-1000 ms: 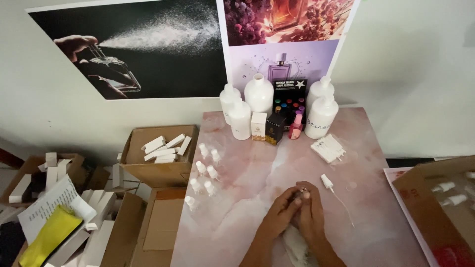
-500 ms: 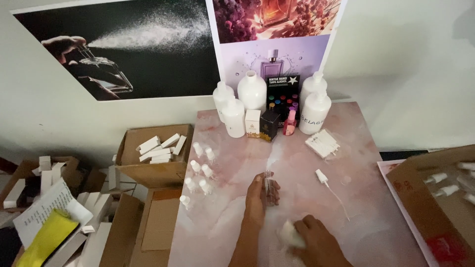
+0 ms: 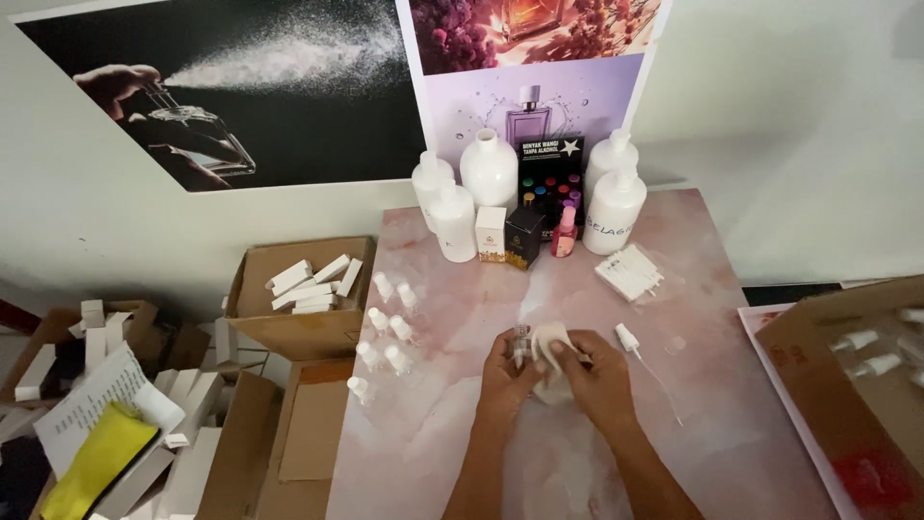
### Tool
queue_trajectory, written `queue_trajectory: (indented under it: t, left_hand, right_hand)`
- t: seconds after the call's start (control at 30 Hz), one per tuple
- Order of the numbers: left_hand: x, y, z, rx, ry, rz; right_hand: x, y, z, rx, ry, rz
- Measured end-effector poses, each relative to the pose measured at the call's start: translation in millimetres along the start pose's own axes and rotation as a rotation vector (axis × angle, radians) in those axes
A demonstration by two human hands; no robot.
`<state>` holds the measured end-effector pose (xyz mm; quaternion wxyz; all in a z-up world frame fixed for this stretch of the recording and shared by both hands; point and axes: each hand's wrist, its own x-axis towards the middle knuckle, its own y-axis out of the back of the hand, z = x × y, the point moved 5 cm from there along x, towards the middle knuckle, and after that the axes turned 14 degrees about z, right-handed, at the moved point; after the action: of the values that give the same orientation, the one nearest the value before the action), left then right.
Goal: Cleaning spray nozzles with a cloth and assembling them into small perfume bottles.
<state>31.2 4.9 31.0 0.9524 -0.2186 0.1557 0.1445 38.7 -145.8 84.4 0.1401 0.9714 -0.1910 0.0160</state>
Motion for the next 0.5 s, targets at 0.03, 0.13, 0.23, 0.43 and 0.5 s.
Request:
queue_trajectory:
  t: [0.03,0.13,0.23,0.43,0.5]
  left_hand:
    - [-5,-4,9,0.001,0.001,0.002]
    - [-1,3,5,0.141,0.042,0.095]
    - [20,15,-11,-0.018,-0.184,-0.008]
    - [16,14,3,-0.033,-0.140,0.053]
    - [13,12,5,-0.012,-0.103,-0.014]
  right_hand:
    - [3,0,-7,0.000,-0.002,-0.001]
    - [10,-1,7,-0.123,-0.187,-0.015]
    - [15,-4,41,0.318,-0.317,0.063]
    - [7,6,44,0.381,-0.568,0.129]
    - [14,4,80,0.517,-0.661,0.076]
